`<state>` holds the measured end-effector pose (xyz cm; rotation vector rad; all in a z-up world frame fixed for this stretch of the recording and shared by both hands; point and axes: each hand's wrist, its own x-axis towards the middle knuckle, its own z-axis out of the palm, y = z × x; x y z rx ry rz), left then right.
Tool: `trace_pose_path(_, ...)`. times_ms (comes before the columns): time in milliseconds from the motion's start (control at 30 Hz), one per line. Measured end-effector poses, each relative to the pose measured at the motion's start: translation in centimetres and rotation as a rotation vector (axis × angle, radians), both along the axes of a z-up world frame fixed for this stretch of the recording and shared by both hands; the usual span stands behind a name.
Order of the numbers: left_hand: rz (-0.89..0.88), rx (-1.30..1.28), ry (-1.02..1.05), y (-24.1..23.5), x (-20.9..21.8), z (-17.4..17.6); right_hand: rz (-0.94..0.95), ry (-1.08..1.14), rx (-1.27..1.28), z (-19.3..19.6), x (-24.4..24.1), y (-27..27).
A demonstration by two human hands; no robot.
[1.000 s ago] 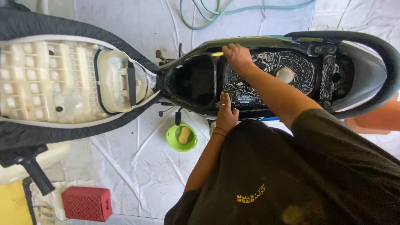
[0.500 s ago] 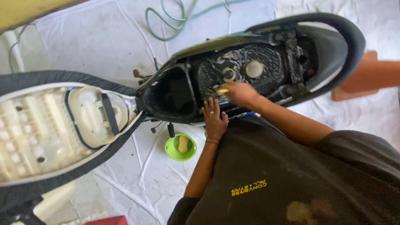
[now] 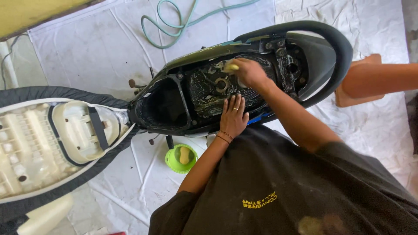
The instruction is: The person scrubs the interior of a scooter's storage compartment using a yellow sponge. They repeatedly dip the sponge into a green bucket of soapy water and scrub the black plastic surfaces, including the floor and side walls of the compartment.
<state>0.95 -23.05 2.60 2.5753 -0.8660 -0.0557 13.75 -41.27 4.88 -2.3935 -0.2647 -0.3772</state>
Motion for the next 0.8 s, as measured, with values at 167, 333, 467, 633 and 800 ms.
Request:
trace_pose_path(167,0.039,-0.042,0.022,-1.9,-0.4,0.4,0.074,-0.001,-0.297,-5.6,3.8,0.3)
trace_pose_path(333,0.073,-0.007,0.022,-2.4,-0.9,0.8,-0.016,-0.023,-0.406,2.3,-3.6,-3.3)
trace_pose_path(467,0.091,-0.027,0.02,-2.3,-0.9,0.8,-0.035,0.151,-0.415,1.7,-8.9,-6.2)
trace_pose_path(633,0.125,0.001,-0.005,-2.7,-1.5,0.7,-0.08,-0.056,-0.391,-0.3,-4.2,-5.2)
trace_pose_path(800,0.139,-0.041,0.01,-3.1,-2.0,1.8,0.274,0.016,-0.038,-0.7,3.1,3.2)
